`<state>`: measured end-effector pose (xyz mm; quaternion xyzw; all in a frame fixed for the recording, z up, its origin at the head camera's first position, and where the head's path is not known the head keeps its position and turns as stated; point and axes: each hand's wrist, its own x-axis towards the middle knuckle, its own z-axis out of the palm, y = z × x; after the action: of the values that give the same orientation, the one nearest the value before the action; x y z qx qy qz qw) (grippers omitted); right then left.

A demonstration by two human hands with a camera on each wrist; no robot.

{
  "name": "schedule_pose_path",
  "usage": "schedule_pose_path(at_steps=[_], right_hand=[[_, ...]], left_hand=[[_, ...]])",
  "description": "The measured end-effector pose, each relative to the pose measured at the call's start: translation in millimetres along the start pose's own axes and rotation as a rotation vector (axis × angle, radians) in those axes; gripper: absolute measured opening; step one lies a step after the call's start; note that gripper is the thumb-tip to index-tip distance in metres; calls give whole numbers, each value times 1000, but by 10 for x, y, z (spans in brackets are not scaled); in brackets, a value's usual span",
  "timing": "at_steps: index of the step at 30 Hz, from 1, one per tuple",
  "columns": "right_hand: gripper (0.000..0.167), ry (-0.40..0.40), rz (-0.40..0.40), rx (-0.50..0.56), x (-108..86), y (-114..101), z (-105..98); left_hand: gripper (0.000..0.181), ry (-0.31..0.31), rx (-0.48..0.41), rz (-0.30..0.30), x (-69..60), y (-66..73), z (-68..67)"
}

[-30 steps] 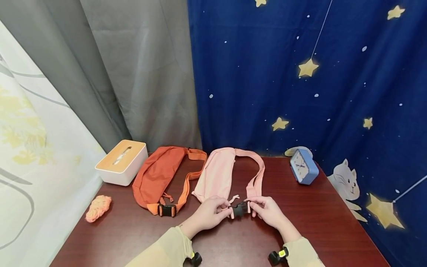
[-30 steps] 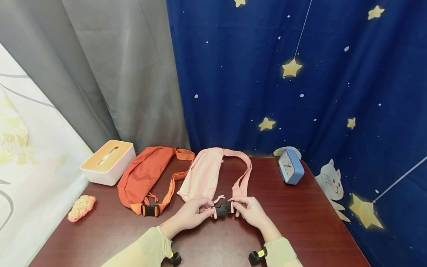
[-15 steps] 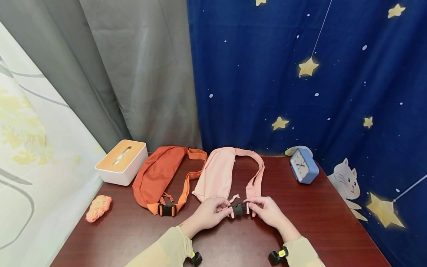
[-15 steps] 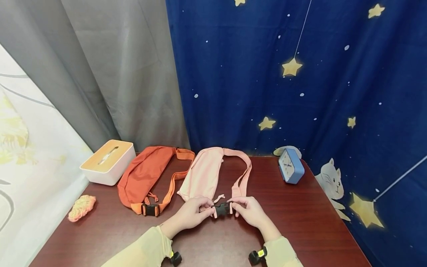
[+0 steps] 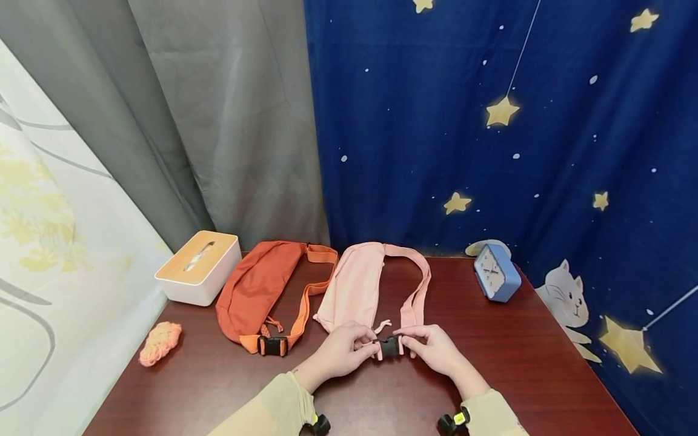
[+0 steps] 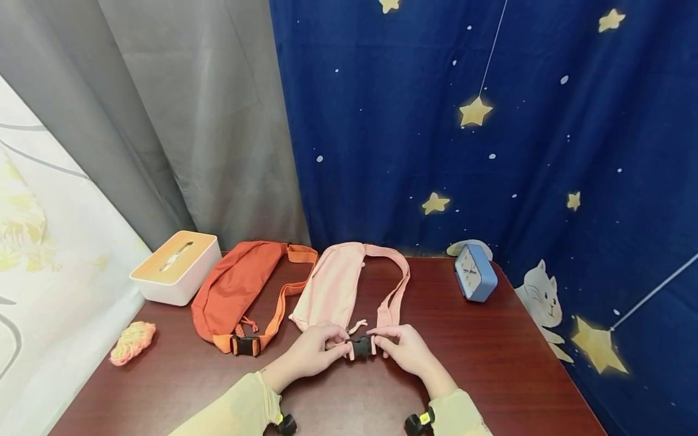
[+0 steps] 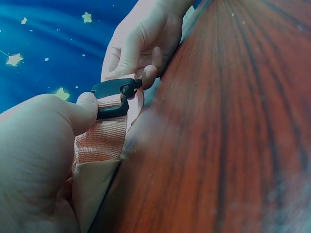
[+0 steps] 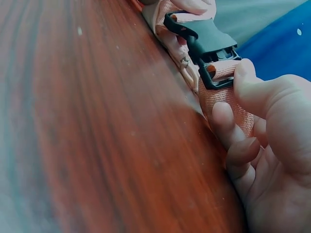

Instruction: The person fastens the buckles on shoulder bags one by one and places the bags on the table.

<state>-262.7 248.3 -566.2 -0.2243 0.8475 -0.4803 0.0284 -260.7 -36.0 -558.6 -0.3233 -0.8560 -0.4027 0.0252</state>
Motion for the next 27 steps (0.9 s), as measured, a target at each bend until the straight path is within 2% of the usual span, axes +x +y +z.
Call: schedule_pose_path(at_steps=[14, 27], right_hand=[[21, -27, 18, -31, 11, -55, 57], [22, -41, 16, -6, 2, -22, 45]], left_hand=[[9, 14, 25, 16, -13, -2, -6], [10, 10, 15, 17, -4, -23, 10]])
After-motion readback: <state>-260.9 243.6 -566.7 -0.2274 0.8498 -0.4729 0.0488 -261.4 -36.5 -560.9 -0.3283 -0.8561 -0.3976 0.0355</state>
